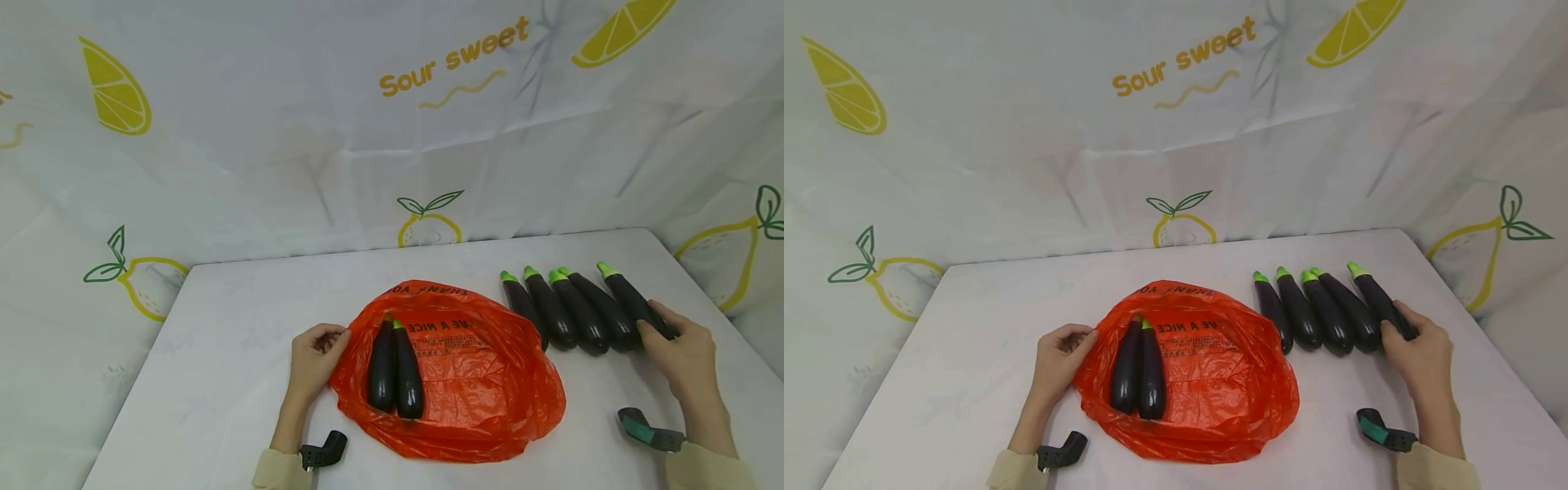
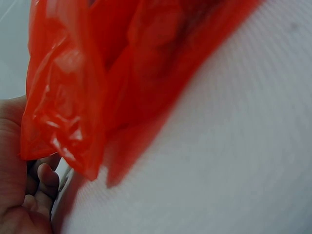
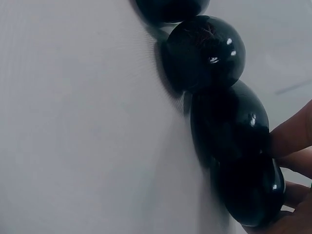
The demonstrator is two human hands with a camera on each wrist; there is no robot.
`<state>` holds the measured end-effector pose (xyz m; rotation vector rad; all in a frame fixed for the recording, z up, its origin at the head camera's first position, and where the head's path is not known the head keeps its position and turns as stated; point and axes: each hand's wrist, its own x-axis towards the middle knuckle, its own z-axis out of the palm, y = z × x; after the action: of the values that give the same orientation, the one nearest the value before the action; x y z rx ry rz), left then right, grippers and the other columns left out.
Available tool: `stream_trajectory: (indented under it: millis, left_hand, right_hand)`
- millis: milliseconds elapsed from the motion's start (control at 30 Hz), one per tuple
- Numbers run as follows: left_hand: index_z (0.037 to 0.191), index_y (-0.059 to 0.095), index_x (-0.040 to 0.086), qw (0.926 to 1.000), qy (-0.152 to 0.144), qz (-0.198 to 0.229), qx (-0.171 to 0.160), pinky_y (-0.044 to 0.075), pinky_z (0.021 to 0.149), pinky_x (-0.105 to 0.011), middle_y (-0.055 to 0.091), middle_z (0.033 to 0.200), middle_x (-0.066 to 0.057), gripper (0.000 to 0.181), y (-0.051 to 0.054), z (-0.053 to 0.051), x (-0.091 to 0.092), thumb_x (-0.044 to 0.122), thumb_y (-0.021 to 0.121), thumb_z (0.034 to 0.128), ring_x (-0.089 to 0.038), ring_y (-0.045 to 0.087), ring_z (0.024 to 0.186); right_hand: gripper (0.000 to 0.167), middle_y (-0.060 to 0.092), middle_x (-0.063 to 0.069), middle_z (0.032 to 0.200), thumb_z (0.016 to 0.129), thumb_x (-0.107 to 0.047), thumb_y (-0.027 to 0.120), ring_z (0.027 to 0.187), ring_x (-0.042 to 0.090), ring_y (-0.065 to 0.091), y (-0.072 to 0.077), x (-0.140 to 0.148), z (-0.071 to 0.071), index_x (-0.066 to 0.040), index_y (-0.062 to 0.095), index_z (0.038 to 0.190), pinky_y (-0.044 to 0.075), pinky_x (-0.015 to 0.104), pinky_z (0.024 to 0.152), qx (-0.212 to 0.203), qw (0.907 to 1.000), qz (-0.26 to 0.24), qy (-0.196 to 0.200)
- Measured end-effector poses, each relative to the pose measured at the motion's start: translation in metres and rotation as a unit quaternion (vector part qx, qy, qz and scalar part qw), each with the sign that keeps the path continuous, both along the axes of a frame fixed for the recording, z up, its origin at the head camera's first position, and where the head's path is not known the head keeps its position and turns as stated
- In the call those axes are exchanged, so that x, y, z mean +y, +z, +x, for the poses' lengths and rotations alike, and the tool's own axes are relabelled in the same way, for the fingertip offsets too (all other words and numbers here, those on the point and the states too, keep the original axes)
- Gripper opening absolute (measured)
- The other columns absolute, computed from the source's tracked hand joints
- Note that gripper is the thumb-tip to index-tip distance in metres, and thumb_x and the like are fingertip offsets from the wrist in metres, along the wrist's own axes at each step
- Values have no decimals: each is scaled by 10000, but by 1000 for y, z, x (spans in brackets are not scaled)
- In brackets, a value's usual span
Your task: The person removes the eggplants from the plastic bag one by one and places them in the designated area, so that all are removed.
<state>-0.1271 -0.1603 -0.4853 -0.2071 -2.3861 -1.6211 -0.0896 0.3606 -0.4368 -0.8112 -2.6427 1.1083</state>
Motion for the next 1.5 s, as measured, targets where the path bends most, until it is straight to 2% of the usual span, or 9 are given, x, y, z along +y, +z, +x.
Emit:
stream_trajectory:
  millis: [167,300,467,800,1067,1133,1267,1367,1500]
  left_hand:
    - [897,759,63,10000,2,4,1,463,601,-195,658,740,-16,131,1,0,0,193,768,917,-86,527,649]
    - [897,766,88,10000,-19,13,35,458,608,-189,660,741,-35,83,2,-1,1,170,768,915,-86,524,656]
    - [900,772,103,10000,17,62,17,454,618,-182,670,748,-58,41,2,-2,2,143,774,906,-82,521,664]
    - [912,773,84,9998,94,129,-140,455,625,-176,682,768,-78,44,4,0,3,121,784,891,-72,520,669]
    - [892,773,103,10000,5,79,-25,458,609,-187,668,741,-60,46,1,-2,2,147,773,908,-81,524,656]
    - [889,771,99,10000,0,51,2,457,604,-189,664,737,-49,53,1,-2,2,148,772,909,-79,523,651]
    - [889,766,89,10000,7,-2,73,461,598,-195,660,736,-38,58,1,-1,2,142,767,911,-76,522,647]
    - [889,763,93,10000,23,-15,55,461,599,-197,656,737,-33,52,1,0,2,138,761,914,-77,523,649]
    - [891,762,84,10000,31,7,-31,463,608,-198,656,742,-23,89,1,0,0,168,759,921,-84,524,656]
  right_hand:
    - [593,357,382,1541,999,-215,458,1476,565,303,-2,1,-2,-67,358,1564,269,621,1209,32,9999,-138,15]
    - [584,290,356,1589,1012,-218,425,1492,571,257,0,0,-3,-72,341,1571,264,676,1182,56,9996,-259,-9]
    - [574,283,337,1602,1017,-220,416,1496,566,257,0,-1,-3,-75,349,1568,257,675,1190,82,9995,-282,-76]
    - [547,349,274,1613,1004,-198,465,1512,478,304,-8,-3,-6,-60,422,1532,227,526,1267,538,9980,-241,-215]
    - [526,369,229,1619,1009,-228,484,1521,407,334,-10,-5,-6,-83,462,1514,238,391,1279,581,9969,-358,-379]
    - [517,390,195,1617,1009,-256,502,1526,337,354,-9,-6,-6,-119,485,1507,265,326,1263,575,9961,-396,-545]
    - [472,503,53,1555,999,-292,558,1370,35,495,-5,-7,-8,-188,564,1460,328,205,1192,710,9916,-492,-963]
    - [450,527,-18,1528,996,-280,575,1296,-39,504,-2,-11,-8,-198,591,1439,319,227,1214,867,9884,-557,-1118]
    - [461,469,-15,1592,1002,-256,571,1447,73,450,4,-14,-8,-181,570,1456,250,294,1271,1033,9873,-584,-1060]
